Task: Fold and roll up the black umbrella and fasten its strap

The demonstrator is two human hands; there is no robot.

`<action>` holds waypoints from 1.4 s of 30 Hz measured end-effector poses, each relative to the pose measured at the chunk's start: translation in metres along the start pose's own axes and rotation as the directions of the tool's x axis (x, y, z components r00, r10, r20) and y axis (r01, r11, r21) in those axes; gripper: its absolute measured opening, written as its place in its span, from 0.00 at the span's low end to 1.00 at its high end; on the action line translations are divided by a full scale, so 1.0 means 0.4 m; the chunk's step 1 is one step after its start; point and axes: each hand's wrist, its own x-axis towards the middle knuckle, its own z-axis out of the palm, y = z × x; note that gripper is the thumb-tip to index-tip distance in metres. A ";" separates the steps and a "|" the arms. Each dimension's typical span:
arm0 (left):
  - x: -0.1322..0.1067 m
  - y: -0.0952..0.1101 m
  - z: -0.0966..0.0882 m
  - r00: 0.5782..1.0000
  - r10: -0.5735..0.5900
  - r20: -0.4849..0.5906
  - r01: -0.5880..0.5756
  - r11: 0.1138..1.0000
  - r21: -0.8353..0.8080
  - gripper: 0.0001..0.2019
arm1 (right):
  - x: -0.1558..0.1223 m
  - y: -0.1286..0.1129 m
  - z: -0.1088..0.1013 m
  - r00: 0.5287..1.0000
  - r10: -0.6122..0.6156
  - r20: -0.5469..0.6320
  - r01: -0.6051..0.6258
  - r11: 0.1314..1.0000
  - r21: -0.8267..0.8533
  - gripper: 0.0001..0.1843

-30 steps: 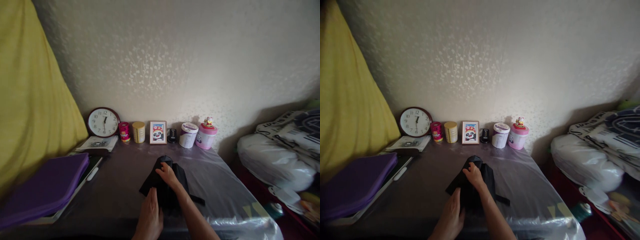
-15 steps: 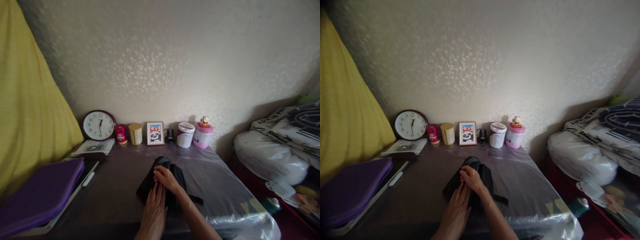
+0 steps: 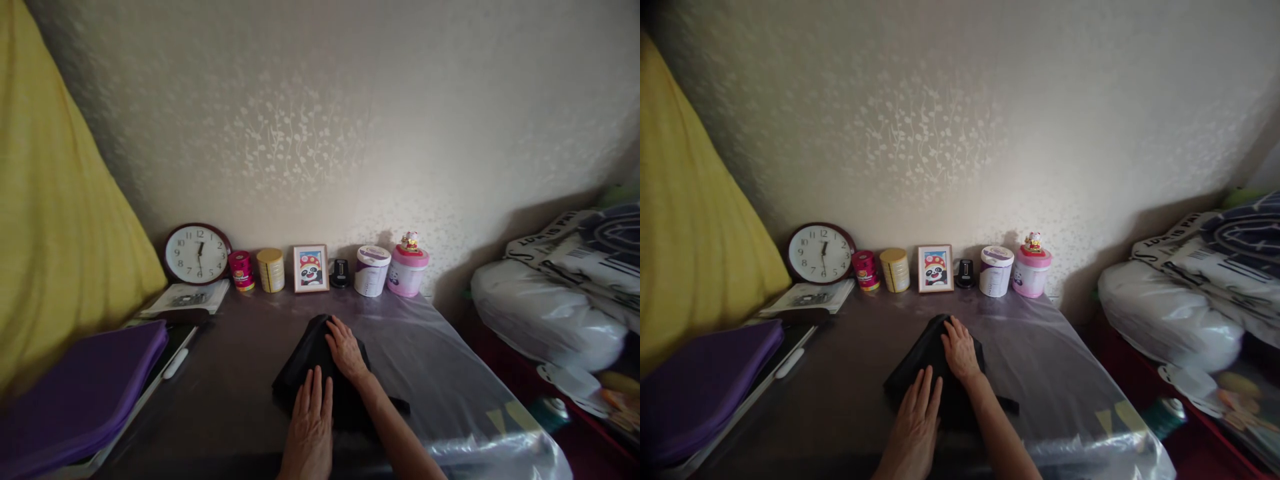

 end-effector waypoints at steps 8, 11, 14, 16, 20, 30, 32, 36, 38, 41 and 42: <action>0.002 -0.010 0.015 0.999 -0.006 0.034 0.008 0.998 -0.063 0.29 | -0.040 -0.070 -0.071 0.954 -0.299 0.022 0.285 0.927 0.243 0.15; 0.008 -0.010 0.011 0.999 -0.015 0.041 0.017 0.997 -0.070 0.28 | -0.052 -0.090 -0.067 0.913 -0.374 0.160 0.316 0.900 0.299 0.15; 0.013 -0.008 0.008 0.998 -0.040 0.051 0.044 0.995 -0.090 0.29 | -0.019 -0.071 -0.038 0.913 -0.356 0.199 0.306 0.920 0.244 0.16; 0.014 -0.009 0.011 0.996 -0.055 0.070 0.063 0.991 -0.117 0.30 | 0.015 -0.049 -0.017 0.916 -0.347 0.203 0.308 0.931 0.198 0.16; 0.010 -0.017 0.019 0.990 -0.093 0.105 0.110 0.979 -0.170 0.31 | 0.075 -0.017 0.012 0.936 -0.288 0.204 0.269 0.956 0.115 0.16; 0.000 -0.035 0.005 0.950 -0.102 0.295 0.181 0.950 -0.255 0.41 | 0.146 0.011 0.032 0.977 -0.015 0.213 0.038 0.994 -0.104 0.16; 0.001 -0.036 0.003 0.944 -0.114 0.309 0.191 0.954 -0.233 0.42 | 0.143 0.019 0.023 0.985 0.054 0.163 -0.031 0.989 -0.145 0.16; 0.012 -0.031 -0.032 0.927 -0.129 0.352 0.198 0.965 -0.169 0.43 | 0.101 0.050 -0.011 0.992 0.114 0.048 -0.106 0.982 -0.155 0.15; 0.021 -0.023 -0.063 0.910 -0.148 0.387 0.212 0.969 -0.129 0.44 | 0.065 0.073 -0.030 0.993 0.118 -0.002 -0.118 0.987 -0.109 0.15; 0.035 -0.010 -0.110 0.878 -0.189 0.440 0.250 0.965 -0.084 0.44 | 0.006 0.113 -0.056 0.991 0.131 -0.036 -0.131 0.991 -0.010 0.15; 0.039 -0.008 -0.121 0.869 -0.200 0.452 0.263 0.962 -0.080 0.45 | -0.013 0.125 -0.064 0.989 0.144 -0.041 -0.143 0.989 0.022 0.15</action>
